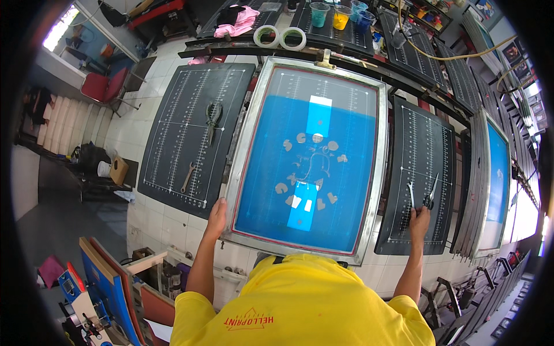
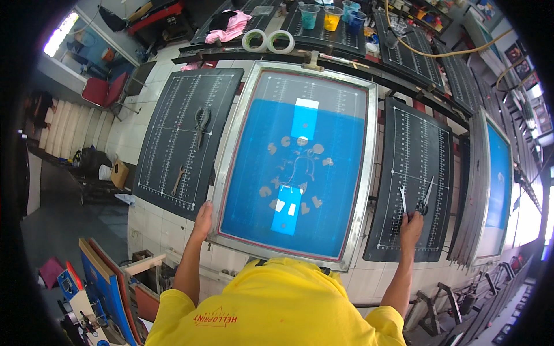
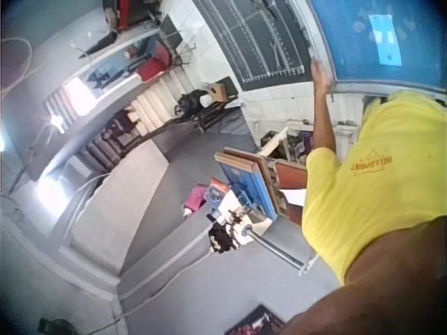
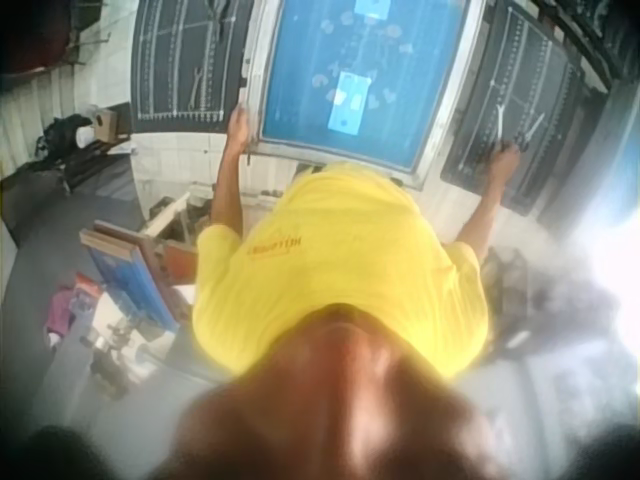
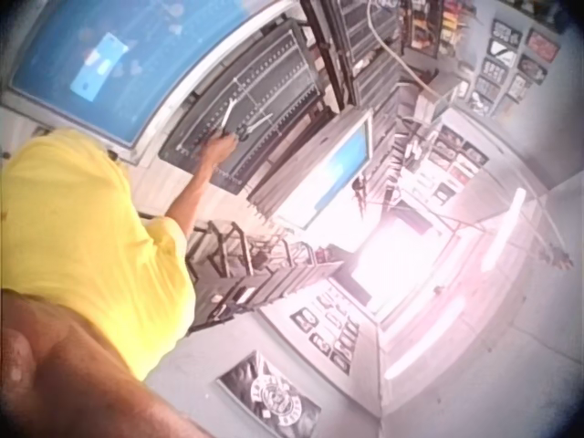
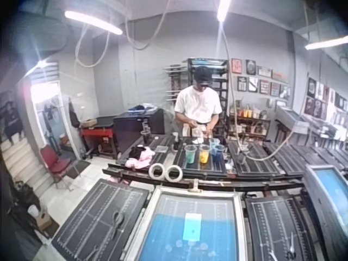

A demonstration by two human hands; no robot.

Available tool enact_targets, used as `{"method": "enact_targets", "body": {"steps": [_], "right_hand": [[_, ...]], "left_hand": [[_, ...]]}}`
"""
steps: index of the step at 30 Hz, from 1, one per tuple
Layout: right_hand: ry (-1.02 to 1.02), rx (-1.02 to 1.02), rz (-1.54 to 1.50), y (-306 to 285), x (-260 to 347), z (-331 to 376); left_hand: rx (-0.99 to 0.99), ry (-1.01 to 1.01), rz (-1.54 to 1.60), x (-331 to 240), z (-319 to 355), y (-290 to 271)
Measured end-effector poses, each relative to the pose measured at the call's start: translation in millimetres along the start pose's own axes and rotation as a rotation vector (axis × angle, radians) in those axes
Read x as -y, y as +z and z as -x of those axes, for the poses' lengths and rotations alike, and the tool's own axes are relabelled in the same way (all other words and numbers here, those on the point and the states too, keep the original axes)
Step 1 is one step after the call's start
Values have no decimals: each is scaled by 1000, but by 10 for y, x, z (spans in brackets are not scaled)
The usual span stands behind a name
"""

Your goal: The person prepares a screen for printing by applying tape to the edges of the screen frame and tightening the mounting bolts using a wrench. They then lift the frame to check the alignment on the table.

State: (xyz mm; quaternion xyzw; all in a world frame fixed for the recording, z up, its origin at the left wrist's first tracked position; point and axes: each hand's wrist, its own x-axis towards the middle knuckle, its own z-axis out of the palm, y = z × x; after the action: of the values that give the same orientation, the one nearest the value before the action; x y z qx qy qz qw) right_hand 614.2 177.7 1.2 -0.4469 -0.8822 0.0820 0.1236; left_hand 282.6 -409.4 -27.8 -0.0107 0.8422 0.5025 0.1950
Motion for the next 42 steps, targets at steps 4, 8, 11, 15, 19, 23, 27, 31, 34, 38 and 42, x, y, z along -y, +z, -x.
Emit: {"method": "enact_targets", "body": {"steps": [4, 8, 11, 15, 19, 23, 27, 31, 34, 38, 42], "right_hand": [[31, 83, -85, -16, 2, -99], [39, 184, -77, 31, -59, -183], [41, 278, -114, -2, -88, -282], [204, 288, -448, -147, 120, -607], [-195, 77, -410, -293, 966, -1172], [-379, 209, -511, -392, 2047, -1798], [-576, 187, -463, -268, 3179, -2391], [-830, 73, -439, 86, 4157, -2962], [-806, 174, -407, 322, 4929, -3148], [-797, 200, -226, 747, 5611, -3407], [-850, 209, -133, 1072, 5970, -3511]], "left_hand": [[14, -15, 1, -95, 45, 3], [63, -5, 43, 167, -32, -54], [-94, -39, -86, 262, -14, -25], [-34, -47, -123, -138, 79, -36], [-55, -54, -79, -58, 74, -70], [-41, -26, -60, -312, 106, -5], [-2, 24, -83, -236, 94, -19], [-5, 63, -114, -132, 87, 9], [24, 36, -115, -184, 136, -49], [45, -63, -151, -383, 108, -52], [122, -157, -118, -341, 75, -88]]}}
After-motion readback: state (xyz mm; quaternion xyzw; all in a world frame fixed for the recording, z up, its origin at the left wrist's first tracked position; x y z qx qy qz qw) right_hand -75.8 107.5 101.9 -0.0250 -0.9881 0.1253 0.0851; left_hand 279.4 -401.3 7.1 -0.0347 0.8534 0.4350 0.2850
